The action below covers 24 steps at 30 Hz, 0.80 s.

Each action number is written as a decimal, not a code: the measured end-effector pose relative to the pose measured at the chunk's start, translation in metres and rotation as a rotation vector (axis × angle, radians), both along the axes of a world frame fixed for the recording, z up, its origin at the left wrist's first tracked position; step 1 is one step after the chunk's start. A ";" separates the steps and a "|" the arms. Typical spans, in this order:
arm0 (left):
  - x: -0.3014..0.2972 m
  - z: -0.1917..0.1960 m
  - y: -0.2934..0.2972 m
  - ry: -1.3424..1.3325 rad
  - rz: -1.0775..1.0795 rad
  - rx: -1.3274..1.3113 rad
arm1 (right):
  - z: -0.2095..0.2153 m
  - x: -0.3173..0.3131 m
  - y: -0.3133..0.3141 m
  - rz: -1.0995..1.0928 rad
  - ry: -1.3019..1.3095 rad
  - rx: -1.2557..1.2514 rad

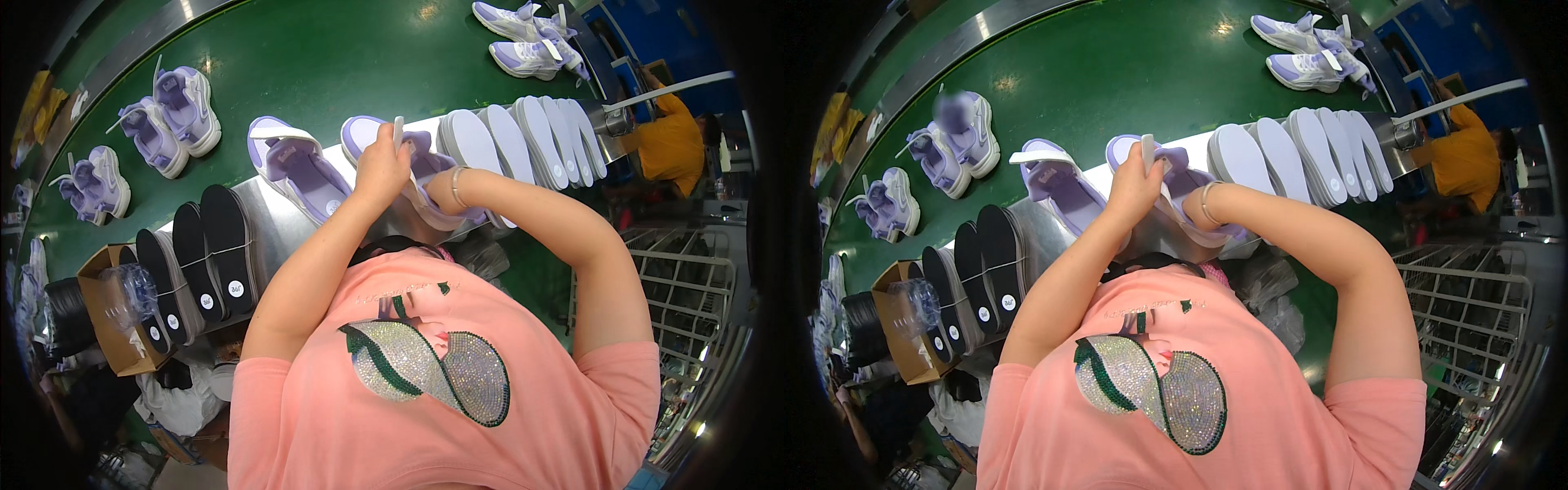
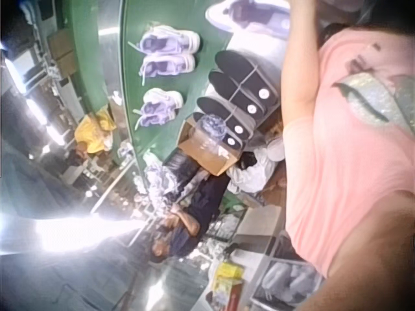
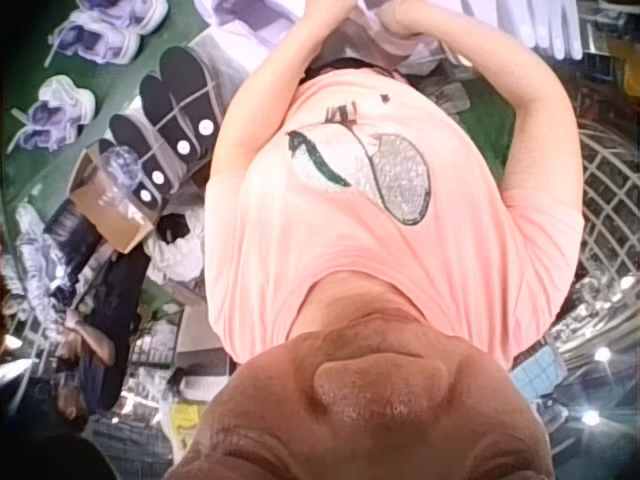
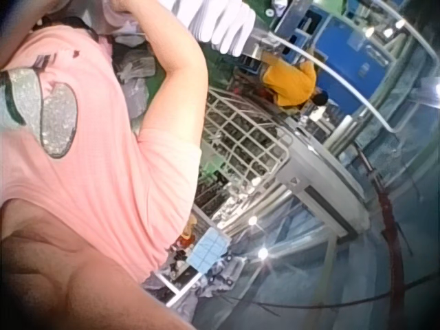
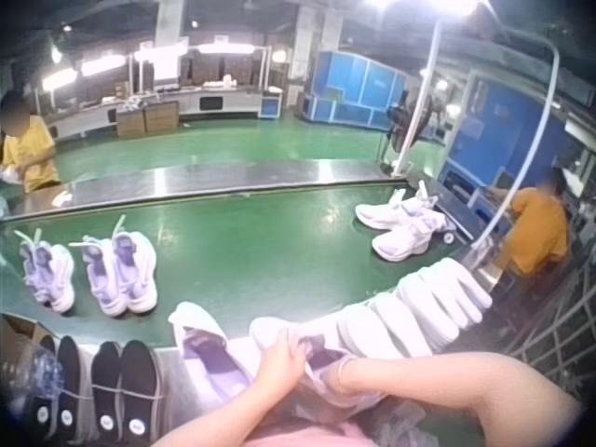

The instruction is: The person places white insoles into purple and white sneakers, smoothing them down inside the shoe by hand, and then placing the finished sneakers on a conveyor belt. The person periodically walks to a nearby rack to retrieve more insoles from plastic bags before returning to the workstation.

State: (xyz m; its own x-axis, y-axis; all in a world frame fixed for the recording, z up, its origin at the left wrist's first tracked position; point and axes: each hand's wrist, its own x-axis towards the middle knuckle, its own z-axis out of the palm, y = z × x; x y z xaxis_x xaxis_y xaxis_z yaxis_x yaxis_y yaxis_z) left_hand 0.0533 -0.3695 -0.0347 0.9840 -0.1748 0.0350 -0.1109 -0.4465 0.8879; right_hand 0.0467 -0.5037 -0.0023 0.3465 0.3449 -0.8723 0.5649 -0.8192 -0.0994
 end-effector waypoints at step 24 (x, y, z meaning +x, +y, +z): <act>-0.034 0.012 0.011 0.173 -0.006 -0.038 | 0.017 -0.065 -0.023 -0.117 -0.095 0.189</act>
